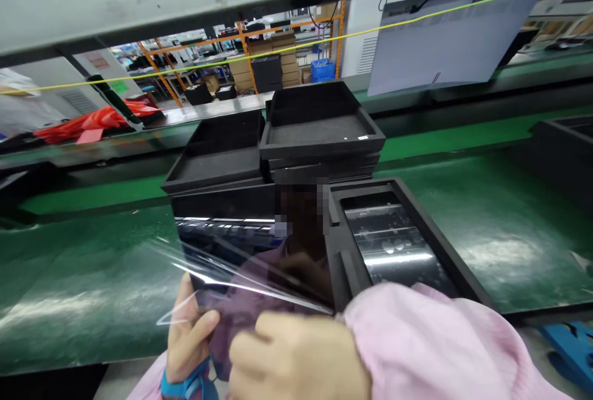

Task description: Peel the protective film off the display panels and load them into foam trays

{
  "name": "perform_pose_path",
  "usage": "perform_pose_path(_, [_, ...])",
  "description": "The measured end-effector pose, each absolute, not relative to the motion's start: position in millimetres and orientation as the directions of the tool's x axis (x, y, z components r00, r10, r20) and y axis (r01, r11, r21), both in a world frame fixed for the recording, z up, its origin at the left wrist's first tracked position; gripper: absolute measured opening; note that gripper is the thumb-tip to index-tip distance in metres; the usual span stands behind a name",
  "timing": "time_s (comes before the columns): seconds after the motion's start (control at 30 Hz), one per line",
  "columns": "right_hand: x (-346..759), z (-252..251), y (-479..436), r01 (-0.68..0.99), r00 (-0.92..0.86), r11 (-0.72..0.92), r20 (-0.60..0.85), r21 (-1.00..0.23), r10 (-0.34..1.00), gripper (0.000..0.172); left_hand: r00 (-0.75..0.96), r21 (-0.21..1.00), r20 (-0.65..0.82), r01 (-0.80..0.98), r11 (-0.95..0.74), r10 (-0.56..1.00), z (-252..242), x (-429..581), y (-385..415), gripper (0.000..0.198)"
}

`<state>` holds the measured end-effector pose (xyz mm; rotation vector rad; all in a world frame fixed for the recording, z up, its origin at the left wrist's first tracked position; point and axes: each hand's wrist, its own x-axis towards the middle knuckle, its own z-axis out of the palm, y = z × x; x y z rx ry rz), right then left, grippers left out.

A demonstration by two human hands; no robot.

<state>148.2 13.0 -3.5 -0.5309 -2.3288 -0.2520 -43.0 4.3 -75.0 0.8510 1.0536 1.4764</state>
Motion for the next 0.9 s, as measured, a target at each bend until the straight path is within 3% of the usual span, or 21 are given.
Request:
perform_pose_path(0.03, [163.8,2.8,32.7,0.434,-0.565,0.898,0.799,0.076,0.205,0.022,-0.135,0.939,-0.022,-0.342,-0.026,0.991,-74.6,-43.0,8.3,0.060])
perform_pose_path(0.07, [183.8,8.0,55.1,0.610,-0.480,0.784,0.841,0.115,0.251,0.020,-0.116,0.941,-0.019,-0.337,-0.021,0.993,-74.6,-42.8,13.0,0.061])
perform_pose_path(0.1, [207.0,10.5,78.7,0.752,-0.349,0.659,0.861,0.022,0.370,0.015,-0.109,0.943,-0.025,-0.332,-0.012,0.994,-75.2,-42.2,18.1,0.063])
perform_pose_path(0.17, [256.2,3.6,122.4,0.881,-0.144,0.455,0.842,-0.130,0.519,0.017,-0.122,0.948,-0.053,-0.317,0.012,0.991,-78.6,-39.6,28.6,0.069])
perform_pose_path(0.27, [310.3,-35.5,161.6,0.906,-0.228,0.384,0.556,-0.179,0.799,0.016,-0.144,0.947,-0.159,-0.303,0.109,0.977,-87.4,-31.5,41.9,0.076])
perform_pose_path(0.33, [323.9,-67.6,168.1,0.890,-0.324,0.414,0.374,-0.192,0.869,0.013,-0.103,0.927,-0.239,-0.320,0.196,0.965,-92.7,-22.7,48.3,0.079])
perform_pose_path(0.43, [321.3,-100.2,158.2,0.837,-0.455,0.501,0.229,-0.219,0.860,0.014,0.019,0.888,-0.303,-0.357,0.290,0.953,-98.0,-6.5,55.3,0.079])
perform_pose_path(0.53, [311.5,-113.3,134.2,0.716,-0.627,0.644,0.158,-0.270,0.763,0.017,0.101,0.873,-0.310,-0.362,0.325,0.945,-104.9,7.6,60.9,0.072])
perform_pose_path(0.73, [298.5,-135.2,93.0,0.529,-0.708,0.791,0.354,-0.307,0.611,0.044,0.078,0.879,-0.334,-0.333,0.341,0.939,-128.3,15.7,70.3,0.059])
perform_pose_path(0.83, [302.3,-126.9,94.7,0.520,-0.629,0.789,0.478,-0.328,0.613,0.050,0.058,0.910,-0.291,-0.293,0.295,0.955,-132.9,13.0,71.6,0.059])
perform_pose_path(0.9, [313.9,-105.4,101.3,0.582,-0.472,0.731,0.585,-0.355,0.660,0.050,0.021,0.936,-0.246,-0.255,0.243,0.969,-130.0,13.1,69.3,0.062])
